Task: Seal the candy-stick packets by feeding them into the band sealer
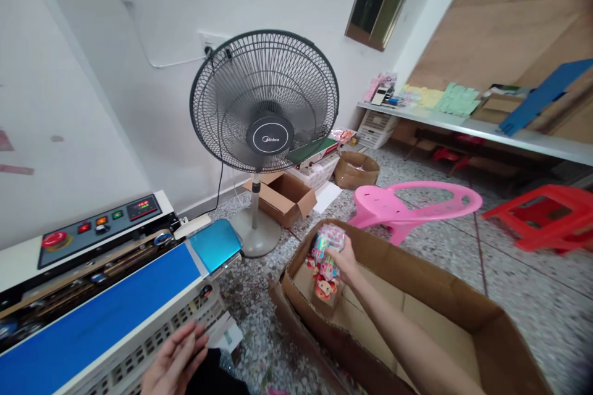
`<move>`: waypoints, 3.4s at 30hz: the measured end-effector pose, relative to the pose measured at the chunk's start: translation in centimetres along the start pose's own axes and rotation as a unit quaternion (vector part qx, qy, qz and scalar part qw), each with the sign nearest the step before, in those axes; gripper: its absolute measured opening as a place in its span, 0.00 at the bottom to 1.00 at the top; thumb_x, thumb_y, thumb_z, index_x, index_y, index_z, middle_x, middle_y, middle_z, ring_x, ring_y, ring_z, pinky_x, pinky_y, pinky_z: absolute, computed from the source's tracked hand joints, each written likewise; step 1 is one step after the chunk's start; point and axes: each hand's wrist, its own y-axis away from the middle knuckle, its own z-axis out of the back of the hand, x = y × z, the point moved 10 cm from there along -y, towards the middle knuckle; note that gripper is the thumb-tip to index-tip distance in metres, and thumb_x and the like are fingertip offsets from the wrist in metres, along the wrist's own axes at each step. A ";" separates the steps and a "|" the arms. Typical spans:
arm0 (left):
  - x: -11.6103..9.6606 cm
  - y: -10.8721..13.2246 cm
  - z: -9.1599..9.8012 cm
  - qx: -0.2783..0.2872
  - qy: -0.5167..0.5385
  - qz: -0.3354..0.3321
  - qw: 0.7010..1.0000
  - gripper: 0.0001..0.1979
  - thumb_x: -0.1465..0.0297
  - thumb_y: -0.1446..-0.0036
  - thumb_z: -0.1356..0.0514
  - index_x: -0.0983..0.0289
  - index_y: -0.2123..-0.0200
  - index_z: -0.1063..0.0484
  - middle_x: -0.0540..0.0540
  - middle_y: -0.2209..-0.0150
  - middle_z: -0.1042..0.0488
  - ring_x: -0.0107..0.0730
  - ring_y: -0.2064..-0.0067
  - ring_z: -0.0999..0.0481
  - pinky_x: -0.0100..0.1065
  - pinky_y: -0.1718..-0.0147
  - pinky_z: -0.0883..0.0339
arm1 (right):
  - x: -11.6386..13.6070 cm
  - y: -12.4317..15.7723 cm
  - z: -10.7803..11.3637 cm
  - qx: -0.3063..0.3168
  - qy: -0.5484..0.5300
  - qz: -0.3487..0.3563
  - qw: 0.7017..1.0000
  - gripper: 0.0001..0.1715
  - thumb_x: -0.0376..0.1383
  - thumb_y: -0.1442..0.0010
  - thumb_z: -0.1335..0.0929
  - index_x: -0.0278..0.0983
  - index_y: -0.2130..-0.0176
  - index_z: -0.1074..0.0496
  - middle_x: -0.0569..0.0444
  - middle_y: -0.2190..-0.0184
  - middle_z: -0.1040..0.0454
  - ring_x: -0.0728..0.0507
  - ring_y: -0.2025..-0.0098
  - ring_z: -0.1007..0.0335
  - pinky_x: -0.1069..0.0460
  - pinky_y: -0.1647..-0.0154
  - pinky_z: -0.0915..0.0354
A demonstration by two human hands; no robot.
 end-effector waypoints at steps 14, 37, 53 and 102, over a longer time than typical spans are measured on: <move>-6.8 2.7 -12.2 0.260 0.080 -0.142 0.952 0.25 0.70 0.54 0.37 0.65 0.51 0.35 0.62 0.54 0.28 0.44 0.53 0.30 0.41 0.53 0.39 | 14.7 20.3 -23.0 0.476 -0.129 0.109 0.863 0.31 0.40 0.47 0.35 0.41 0.45 0.45 0.52 0.52 0.32 0.44 0.52 0.35 0.50 0.53 0.38; -11.0 2.8 6.8 -0.002 0.226 -0.241 0.944 0.27 0.72 0.58 0.35 0.63 0.53 0.37 0.59 0.60 0.25 0.42 0.58 0.26 0.43 0.56 0.35 | 13.5 31.8 -35.5 0.609 -0.074 0.116 0.782 0.25 0.41 0.48 0.33 0.39 0.51 0.38 0.54 0.64 0.31 0.46 0.65 0.33 0.52 0.65 0.34; -10.4 1.3 11.2 -0.083 0.194 -0.247 0.946 0.26 0.74 0.60 0.34 0.63 0.57 0.39 0.57 0.63 0.24 0.40 0.63 0.24 0.42 0.60 0.33 | 10.7 27.7 -38.8 0.502 -0.152 -0.009 0.851 0.17 0.45 0.50 0.32 0.39 0.63 0.37 0.57 0.74 0.33 0.48 0.72 0.35 0.54 0.73 0.37; -10.3 -0.3 13.9 -0.171 0.222 -0.223 0.934 0.24 0.71 0.61 0.33 0.63 0.58 0.34 0.56 0.65 0.23 0.40 0.65 0.23 0.39 0.65 0.29 | 6.1 14.2 -44.6 0.359 0.257 0.196 0.876 0.13 0.37 0.51 0.36 0.36 0.63 0.32 0.54 0.76 0.27 0.45 0.73 0.30 0.53 0.71 0.38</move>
